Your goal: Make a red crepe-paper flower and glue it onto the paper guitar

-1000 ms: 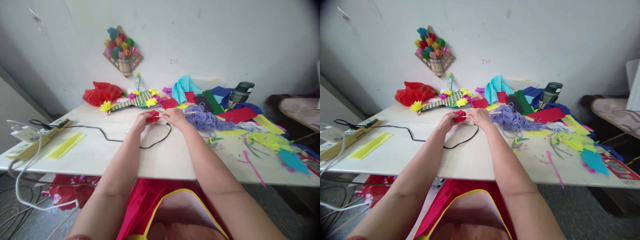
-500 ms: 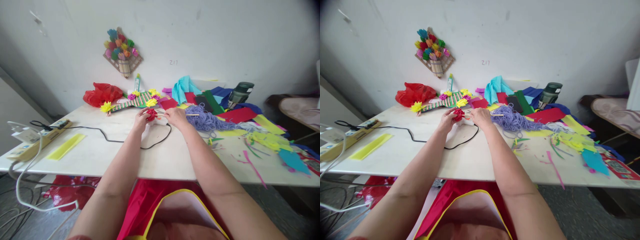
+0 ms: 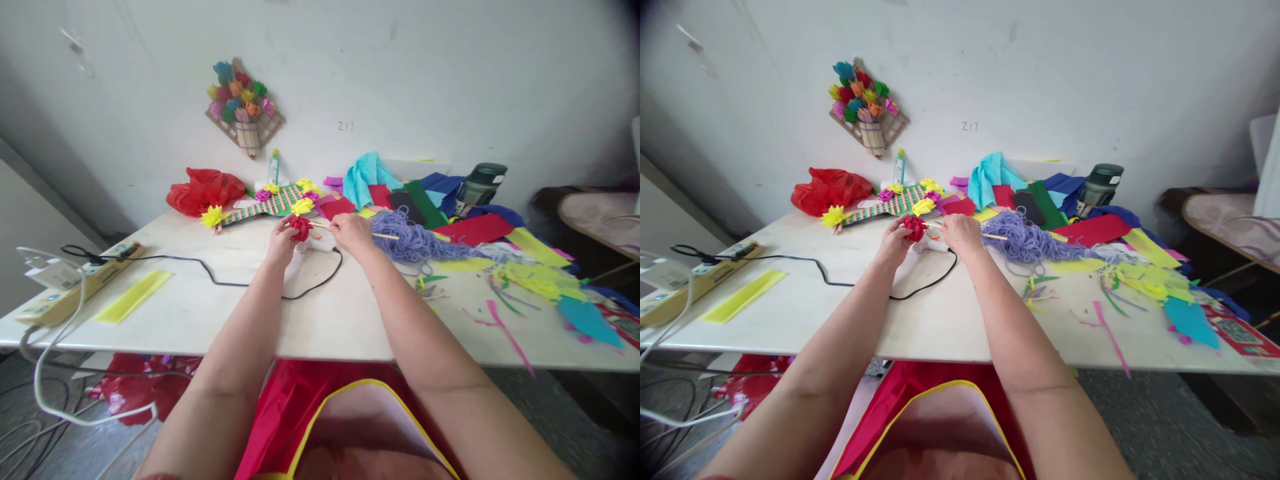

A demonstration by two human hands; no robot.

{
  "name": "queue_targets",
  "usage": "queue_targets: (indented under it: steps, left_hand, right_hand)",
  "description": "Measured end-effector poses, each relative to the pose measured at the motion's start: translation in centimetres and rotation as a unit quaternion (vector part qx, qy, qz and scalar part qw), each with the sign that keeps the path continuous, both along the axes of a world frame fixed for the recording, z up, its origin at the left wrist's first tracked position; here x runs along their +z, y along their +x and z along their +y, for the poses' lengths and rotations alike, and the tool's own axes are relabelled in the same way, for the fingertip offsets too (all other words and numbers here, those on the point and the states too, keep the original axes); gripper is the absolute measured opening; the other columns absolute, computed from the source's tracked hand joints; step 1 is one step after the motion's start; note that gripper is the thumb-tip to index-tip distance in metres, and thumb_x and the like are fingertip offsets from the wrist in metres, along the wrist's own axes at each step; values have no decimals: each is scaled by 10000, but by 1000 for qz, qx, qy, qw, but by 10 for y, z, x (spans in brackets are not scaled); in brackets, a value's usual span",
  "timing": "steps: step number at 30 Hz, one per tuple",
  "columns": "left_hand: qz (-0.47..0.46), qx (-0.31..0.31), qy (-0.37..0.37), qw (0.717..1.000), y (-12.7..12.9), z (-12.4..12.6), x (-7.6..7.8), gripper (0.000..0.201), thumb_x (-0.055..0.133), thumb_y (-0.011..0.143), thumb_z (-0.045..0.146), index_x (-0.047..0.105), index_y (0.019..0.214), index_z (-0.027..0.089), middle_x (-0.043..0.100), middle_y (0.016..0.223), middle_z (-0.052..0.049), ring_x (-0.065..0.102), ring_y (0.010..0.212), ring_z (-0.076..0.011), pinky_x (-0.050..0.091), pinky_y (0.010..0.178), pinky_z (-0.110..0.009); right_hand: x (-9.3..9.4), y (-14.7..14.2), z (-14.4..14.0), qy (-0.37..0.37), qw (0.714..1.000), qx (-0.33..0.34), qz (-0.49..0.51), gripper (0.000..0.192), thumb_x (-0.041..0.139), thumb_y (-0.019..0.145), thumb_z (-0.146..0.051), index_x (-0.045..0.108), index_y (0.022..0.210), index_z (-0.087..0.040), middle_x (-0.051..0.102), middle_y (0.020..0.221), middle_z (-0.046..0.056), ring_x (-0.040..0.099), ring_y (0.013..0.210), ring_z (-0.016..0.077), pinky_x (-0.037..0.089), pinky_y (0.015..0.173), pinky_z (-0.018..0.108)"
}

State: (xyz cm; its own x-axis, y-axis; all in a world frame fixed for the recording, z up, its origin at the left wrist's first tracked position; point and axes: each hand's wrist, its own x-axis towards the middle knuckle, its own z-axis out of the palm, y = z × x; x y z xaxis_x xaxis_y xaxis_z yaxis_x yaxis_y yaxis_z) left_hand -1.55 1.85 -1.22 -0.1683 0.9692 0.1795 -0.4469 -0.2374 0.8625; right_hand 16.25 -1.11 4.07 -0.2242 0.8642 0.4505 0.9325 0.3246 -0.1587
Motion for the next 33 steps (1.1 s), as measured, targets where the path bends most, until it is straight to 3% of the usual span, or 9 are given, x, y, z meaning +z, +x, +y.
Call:
queue_targets:
  steps: [13, 33]
  left_hand:
    - [-7, 1, -1, 1000, 1, 3, -2, 460, 610, 556, 62, 587, 994, 201, 665, 890, -30, 638, 796, -161, 525, 681, -282]
    - [-39, -14, 17, 999, 0, 7, -6, 472, 626, 523, 34, 613, 972, 181, 690, 849, -43, 644, 763, -179, 523, 632, -290]
  right_hand:
    - [0, -2, -1, -12, 1000, -3, -6, 295, 504, 926, -333, 760, 988, -200, 761, 995, 110, 680, 946, 240, 426, 732, 298]
    - [-1, -4, -2, -16, 1000, 2, -13, 289, 507, 920, -317, 753, 1018, -201, 755, 1035, 93, 665, 963, 232, 433, 757, 303]
